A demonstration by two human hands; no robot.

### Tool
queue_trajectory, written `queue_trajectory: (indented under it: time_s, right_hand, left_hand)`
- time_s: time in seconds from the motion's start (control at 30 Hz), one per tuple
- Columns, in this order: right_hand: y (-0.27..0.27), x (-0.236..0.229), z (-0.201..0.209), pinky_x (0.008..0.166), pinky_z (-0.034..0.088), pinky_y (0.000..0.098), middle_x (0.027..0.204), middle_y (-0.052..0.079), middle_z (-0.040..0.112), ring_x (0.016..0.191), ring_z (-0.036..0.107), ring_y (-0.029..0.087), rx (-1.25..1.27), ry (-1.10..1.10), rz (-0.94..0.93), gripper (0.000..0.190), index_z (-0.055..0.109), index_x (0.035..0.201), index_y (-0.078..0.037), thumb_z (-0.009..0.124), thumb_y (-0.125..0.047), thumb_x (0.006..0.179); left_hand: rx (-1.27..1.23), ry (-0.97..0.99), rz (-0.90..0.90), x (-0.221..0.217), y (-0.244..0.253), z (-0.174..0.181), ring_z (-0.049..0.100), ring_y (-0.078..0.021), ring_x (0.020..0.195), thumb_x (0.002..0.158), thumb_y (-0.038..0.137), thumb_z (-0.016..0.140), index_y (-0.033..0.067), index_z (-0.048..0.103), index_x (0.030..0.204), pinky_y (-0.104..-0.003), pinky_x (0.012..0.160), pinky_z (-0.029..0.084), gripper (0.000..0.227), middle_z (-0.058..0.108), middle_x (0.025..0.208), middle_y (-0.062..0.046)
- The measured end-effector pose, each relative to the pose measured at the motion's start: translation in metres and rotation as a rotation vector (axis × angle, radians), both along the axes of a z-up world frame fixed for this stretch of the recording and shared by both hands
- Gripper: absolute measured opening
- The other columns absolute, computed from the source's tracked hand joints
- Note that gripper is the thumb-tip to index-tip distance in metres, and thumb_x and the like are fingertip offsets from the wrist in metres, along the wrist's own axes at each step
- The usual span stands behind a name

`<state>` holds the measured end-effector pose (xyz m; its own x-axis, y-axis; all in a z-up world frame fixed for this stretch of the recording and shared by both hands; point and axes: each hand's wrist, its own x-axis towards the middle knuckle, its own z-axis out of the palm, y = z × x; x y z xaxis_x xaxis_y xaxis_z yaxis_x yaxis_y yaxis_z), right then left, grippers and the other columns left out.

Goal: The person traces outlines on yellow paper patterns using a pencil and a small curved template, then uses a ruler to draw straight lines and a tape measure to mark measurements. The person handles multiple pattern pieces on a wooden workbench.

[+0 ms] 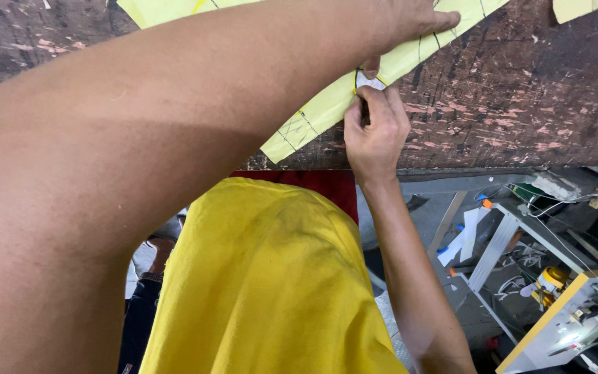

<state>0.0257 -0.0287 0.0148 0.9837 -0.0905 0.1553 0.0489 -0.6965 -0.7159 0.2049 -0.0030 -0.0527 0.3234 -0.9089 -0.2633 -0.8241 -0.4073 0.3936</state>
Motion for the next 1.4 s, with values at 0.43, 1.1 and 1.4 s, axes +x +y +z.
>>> queue_trajectory:
  time_s: [0.43,1.1,1.4]
  right_hand:
    - [-0.009,-0.015,0.002,0.077,0.052,0.0440,0.093,0.017,0.063,0.084,0.065,0.033,-0.083,0.077,0.003,0.018,0.070,0.106,0.003,0.071,0.008,0.089]
    - [-0.055,-0.009,-0.010,0.100,0.052,0.0401,0.113,0.013,0.064,0.109,0.063,0.025,0.173,0.101,-0.274,0.013,0.062,0.117,0.002,0.058,0.001,0.105]
    - [-0.021,-0.006,-0.011,0.087,0.053,0.0389,0.108,0.016,0.059,0.099,0.064,0.030,0.050,0.123,-0.256,0.026,0.069,0.114,0.002,0.078,-0.002,0.090]
  left_hand:
    - [-0.032,0.095,0.022,0.001,0.003,-0.007,0.067,-0.0341,0.109,0.031,0.011,0.102,0.0154,0.031,0.162,-0.042,0.086,0.055,0.149,0.070,0.114,-0.016]
    - [0.018,-0.243,-0.221,0.008,0.000,-0.008,0.051,-0.0385,0.122,0.028,0.057,0.102,0.0086,0.025,0.158,-0.050,0.103,0.046,0.159,0.058,0.129,-0.021]
    - [0.109,-0.245,-0.018,0.006,0.033,0.052,0.049,-0.0362,0.127,0.036,0.060,0.096,0.0359,0.031,0.158,-0.051,0.093,0.049,0.141,0.042,0.147,-0.013]
